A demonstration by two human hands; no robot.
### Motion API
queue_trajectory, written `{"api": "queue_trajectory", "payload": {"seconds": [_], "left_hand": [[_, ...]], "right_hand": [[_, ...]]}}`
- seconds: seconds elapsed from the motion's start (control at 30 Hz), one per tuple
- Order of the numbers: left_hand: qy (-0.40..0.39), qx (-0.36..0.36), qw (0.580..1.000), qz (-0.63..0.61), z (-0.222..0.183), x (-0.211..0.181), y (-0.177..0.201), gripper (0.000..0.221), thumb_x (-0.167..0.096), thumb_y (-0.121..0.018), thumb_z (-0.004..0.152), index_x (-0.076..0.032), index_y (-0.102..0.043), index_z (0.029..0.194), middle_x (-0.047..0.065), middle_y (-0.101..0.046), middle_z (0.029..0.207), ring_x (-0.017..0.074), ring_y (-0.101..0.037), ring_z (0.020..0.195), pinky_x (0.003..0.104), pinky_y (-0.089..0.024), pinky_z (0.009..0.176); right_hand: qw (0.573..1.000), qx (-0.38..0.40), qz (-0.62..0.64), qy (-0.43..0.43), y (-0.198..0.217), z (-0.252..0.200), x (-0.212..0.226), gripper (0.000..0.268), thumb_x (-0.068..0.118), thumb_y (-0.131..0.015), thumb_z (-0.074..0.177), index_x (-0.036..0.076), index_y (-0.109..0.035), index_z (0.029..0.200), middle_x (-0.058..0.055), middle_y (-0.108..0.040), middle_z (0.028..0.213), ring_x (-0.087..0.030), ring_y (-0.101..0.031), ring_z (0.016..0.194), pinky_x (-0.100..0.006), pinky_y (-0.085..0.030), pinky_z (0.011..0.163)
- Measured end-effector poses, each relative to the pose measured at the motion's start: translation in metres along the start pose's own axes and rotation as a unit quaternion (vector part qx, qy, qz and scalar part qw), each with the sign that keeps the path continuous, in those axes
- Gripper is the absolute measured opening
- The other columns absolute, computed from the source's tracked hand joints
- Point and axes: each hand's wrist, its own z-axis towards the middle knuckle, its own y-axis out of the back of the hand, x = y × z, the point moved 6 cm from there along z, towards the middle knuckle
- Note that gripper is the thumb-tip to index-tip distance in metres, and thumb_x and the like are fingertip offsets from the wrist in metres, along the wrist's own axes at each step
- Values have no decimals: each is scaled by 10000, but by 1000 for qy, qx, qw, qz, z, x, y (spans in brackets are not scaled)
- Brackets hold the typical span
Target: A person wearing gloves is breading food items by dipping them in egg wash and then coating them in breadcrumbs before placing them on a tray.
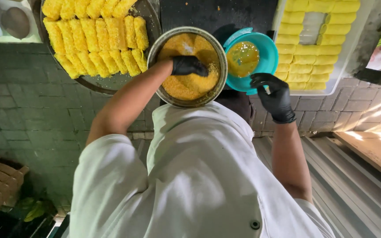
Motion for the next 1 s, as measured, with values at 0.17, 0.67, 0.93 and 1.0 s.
{"api": "queue_trajectory", "payload": {"seconds": [0.17,0.67,0.93,1.0], "left_hand": [[-309,-100,907,268,-14,-14,-39,707,-462,-612,904,-280,-337,1530,51,-241,1622,293,-166,1503,633,-35,1164],[-20,-278,912,301,26,23,-43,812,-612,-594,830,-119,-461,1461,197,-510,1429,398,-492,1286,533,-361,1072],[193,-84,977,-40,-43,-64,-1,909,-717,-333,817,-152,-309,1528,71,-293,1590,276,-270,1467,418,-164,1213],[183,-80,976,-89,-45,-46,3,925,-732,-265,795,-149,-368,1506,59,-361,1568,266,-324,1449,409,-177,1205]], "right_hand": [[987,-146,-37,-53,58,-3,-39,200,-134,-521,887,10,-658,906,-188,-682,1040,-342,-673,1087,-426,-535,965],[840,214,-452,-212,180,32,-234,685,194,-661,754,172,-533,1427,-140,-565,1401,-383,-528,1244,-521,-361,1043],[838,287,-432,-170,188,38,-279,648,458,-710,696,332,-607,1323,-38,-553,1423,-390,-467,1307,-539,-326,1034],[856,271,-417,-138,191,36,-270,538,379,-730,706,282,-693,1234,-29,-646,1342,-359,-542,1276,-516,-392,1008]]}}
